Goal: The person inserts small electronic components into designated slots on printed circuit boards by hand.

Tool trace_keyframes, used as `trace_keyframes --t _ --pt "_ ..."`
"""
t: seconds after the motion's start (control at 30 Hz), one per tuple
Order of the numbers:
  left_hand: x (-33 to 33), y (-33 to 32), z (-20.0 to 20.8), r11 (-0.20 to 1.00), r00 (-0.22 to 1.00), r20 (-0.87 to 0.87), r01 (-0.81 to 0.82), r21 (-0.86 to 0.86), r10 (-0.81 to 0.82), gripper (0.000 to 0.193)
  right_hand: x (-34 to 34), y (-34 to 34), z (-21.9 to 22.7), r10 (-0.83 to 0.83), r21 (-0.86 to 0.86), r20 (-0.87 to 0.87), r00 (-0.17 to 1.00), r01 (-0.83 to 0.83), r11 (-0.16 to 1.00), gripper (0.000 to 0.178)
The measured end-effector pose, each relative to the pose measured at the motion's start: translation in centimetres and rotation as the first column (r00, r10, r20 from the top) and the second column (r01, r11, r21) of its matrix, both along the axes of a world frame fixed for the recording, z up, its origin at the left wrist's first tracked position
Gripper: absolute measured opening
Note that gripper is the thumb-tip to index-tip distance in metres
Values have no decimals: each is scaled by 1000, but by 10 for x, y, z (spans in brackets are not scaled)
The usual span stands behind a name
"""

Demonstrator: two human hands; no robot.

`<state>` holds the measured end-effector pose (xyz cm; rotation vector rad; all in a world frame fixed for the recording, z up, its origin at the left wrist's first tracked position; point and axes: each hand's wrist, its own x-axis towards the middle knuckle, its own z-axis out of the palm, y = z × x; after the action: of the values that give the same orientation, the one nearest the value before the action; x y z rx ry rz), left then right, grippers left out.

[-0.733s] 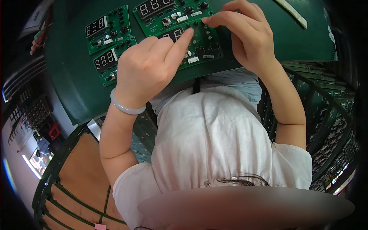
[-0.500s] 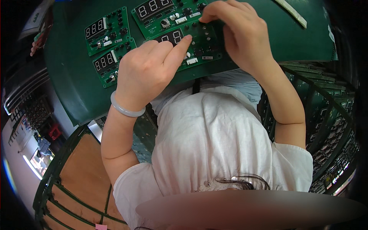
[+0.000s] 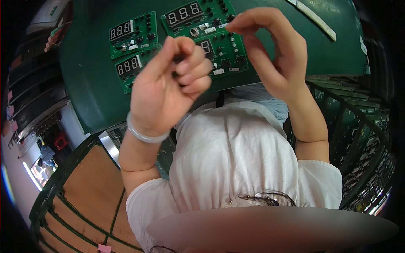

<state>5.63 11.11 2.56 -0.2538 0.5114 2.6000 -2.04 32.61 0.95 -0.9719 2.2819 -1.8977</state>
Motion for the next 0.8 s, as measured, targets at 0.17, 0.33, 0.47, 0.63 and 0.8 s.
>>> trace_keyframes --t 0.17,0.33,0.47,0.63,0.8 --pt "19 32 2 962 986 99 -151 229 131 43 10 6 1 45 -113 -214 976 -70 991 31" --pt "25 44 -12 955 989 104 -129 265 105 62 20 25 24 55 9 -216 975 -54 998 27" --pt "30 55 -15 981 991 132 -48 189 23 67 26 36 25 127 219 -285 950 -64 974 27" --pt "32 63 -16 988 988 153 -28 153 4 70 35 45 28 104 376 -233 967 -10 926 27" --pt "35 67 -20 993 987 158 -9 117 -10 69 38 42 27 171 426 -280 945 -37 904 24"
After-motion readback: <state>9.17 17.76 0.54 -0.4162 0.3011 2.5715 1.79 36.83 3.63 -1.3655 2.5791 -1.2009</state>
